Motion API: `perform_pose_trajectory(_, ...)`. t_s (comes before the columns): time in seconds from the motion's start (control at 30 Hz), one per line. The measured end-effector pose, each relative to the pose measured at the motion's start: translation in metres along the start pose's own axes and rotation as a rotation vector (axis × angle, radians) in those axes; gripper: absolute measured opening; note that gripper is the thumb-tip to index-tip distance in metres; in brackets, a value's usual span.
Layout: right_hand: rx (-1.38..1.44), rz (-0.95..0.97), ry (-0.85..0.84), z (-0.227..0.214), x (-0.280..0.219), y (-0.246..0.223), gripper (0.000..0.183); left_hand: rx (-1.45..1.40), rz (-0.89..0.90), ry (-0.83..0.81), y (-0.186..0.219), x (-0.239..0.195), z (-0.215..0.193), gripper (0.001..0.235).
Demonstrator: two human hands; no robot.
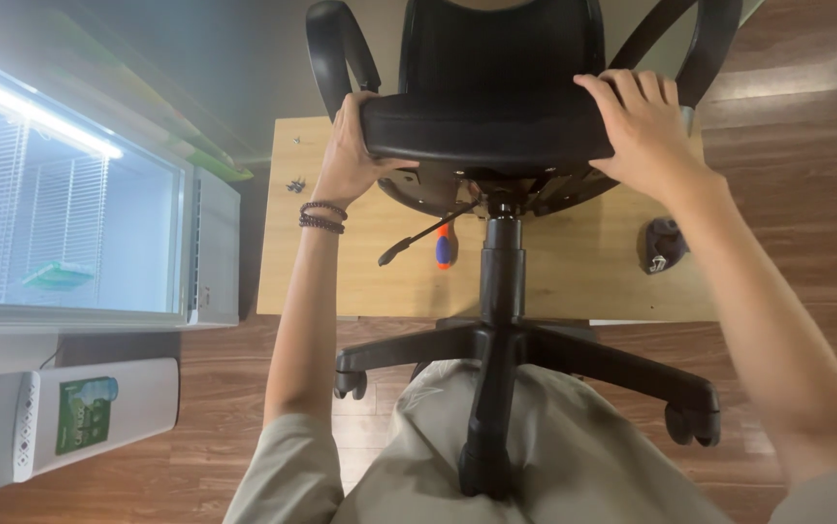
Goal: The person assembles an office chair on a wooden table. They use a screwdriver to drive screws into the seat mechanism, attach the backrest to the seat, mount the seat onto the five-star base with gas lift, then tighten the screws under the seat with the screwdriver.
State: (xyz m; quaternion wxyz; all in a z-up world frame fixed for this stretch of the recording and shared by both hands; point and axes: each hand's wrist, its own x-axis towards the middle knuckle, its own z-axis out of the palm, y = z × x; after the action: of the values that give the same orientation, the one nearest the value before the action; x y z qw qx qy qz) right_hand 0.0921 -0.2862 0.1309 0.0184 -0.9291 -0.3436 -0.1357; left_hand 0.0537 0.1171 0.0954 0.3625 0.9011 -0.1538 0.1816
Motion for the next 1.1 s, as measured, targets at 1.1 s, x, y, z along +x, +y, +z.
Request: perform_pose_trajectory(1.1,-0.126,0.033,-0.062,-0.054,-0.021,-0.016,0.107,-0.002,-0.053,0.133,0.072,-0.008,-0.018,0.081)
